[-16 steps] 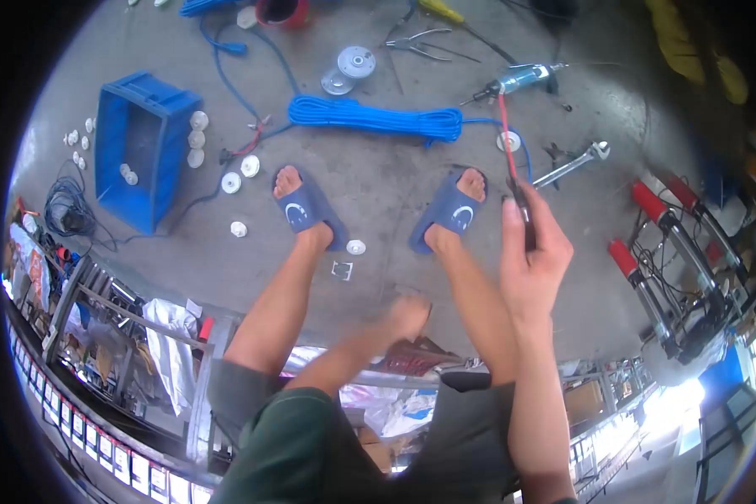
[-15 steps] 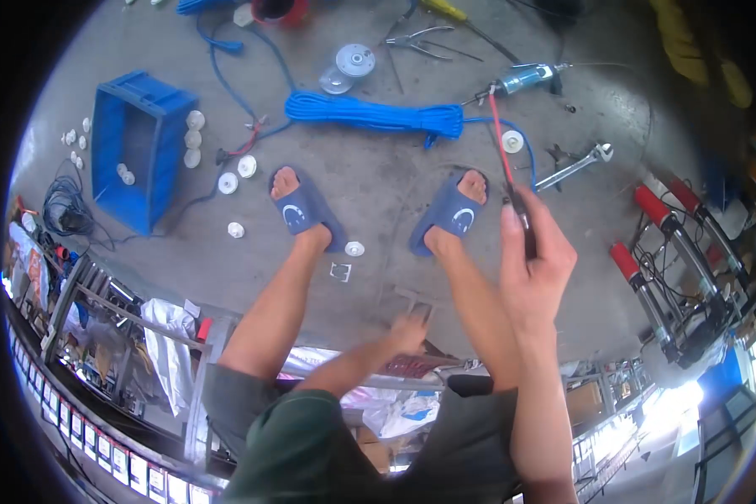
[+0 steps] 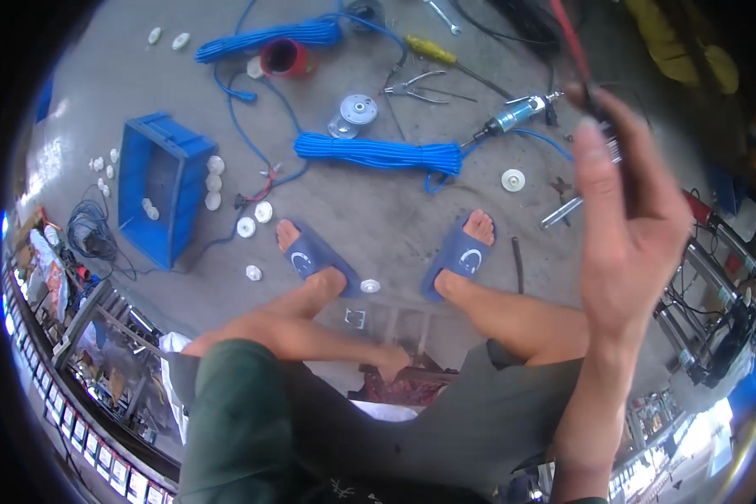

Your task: The person collects a blue cable and a small circular component, then uses a wrench and a screwdriver to assemble the component by hand.

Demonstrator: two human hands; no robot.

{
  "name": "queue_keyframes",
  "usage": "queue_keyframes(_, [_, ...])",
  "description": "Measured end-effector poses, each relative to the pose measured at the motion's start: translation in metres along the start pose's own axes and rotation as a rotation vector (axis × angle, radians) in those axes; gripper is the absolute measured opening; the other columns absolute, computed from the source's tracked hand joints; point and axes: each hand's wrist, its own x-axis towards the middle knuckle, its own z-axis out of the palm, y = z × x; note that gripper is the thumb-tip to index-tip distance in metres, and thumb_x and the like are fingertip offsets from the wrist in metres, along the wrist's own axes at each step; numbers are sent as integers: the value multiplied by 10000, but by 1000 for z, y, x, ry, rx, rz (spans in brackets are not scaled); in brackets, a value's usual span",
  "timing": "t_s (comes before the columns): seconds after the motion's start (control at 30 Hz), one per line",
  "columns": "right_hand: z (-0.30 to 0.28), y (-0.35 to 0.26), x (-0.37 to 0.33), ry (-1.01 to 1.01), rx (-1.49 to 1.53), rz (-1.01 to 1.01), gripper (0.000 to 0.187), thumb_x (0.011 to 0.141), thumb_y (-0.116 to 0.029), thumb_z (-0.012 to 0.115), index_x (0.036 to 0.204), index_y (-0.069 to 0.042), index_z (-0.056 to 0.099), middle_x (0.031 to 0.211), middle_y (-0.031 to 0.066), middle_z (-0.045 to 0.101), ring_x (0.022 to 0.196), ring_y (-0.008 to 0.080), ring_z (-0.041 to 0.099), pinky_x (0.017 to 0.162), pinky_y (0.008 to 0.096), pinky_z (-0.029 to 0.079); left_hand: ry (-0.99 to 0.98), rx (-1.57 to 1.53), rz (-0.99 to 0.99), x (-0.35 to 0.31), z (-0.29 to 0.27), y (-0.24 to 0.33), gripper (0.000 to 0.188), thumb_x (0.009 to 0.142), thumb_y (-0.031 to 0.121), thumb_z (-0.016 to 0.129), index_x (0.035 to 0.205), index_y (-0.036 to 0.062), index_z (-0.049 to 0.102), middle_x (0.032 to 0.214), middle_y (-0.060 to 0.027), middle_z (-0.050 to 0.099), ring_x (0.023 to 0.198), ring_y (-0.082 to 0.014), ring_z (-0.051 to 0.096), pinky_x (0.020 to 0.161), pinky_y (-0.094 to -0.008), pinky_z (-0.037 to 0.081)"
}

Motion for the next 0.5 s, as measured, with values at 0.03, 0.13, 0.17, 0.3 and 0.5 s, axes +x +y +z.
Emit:
queue_keyframes(0.03, [-8,3,1,46,-32,-80,283,1008,-163,633,1253,-32,689,929,-25,668,748,26,508,659,172,388,-128,85,42,-11,-33,7,303,726,235,757,978,68,771,993,-182,722,902,-319,723,755,-441,596])
queue_keyframes(0.13, [-28,1,-3,67,-206,-294,298,1024,-202,616,1278,-66,689,790,-53,574,670,18,431,593,185,306,-551,-235,-302,-17,-77,-18,245,754,200,693,921,28,746,889,-161,719,828,-275,710,760,-407,599])
queue_keyframes(0.17, [-40,4,-9,82,-270,-335,303,1029,-215,610,1287,-77,689,744,-63,543,643,15,405,571,189,279,-385,-221,-293,-40,-123,-4,226,768,193,663,887,14,733,810,-157,696,764,-255,685,691,-408,581])
queue_keyframes(0.3, [-69,-5,-58,244,-58,-231,320,1024,-234,616,1296,-82,686,709,-72,512,569,-13,347,504,175,197,1114,101,-382,-109,-306,3,289,878,249,600,719,9,626,670,-202,619,612,-329,605,599,-485,487])
queue_keyframes(0.5, [-71,-45,-101,138,126,-235,205,962,-115,687,1113,21,706,800,-24,628,691,40,521,598,207,411,1446,375,-1048,-142,-386,-91,865,792,478,779,1456,42,436,1494,-216,479,1428,-394,398,1129,-597,345])
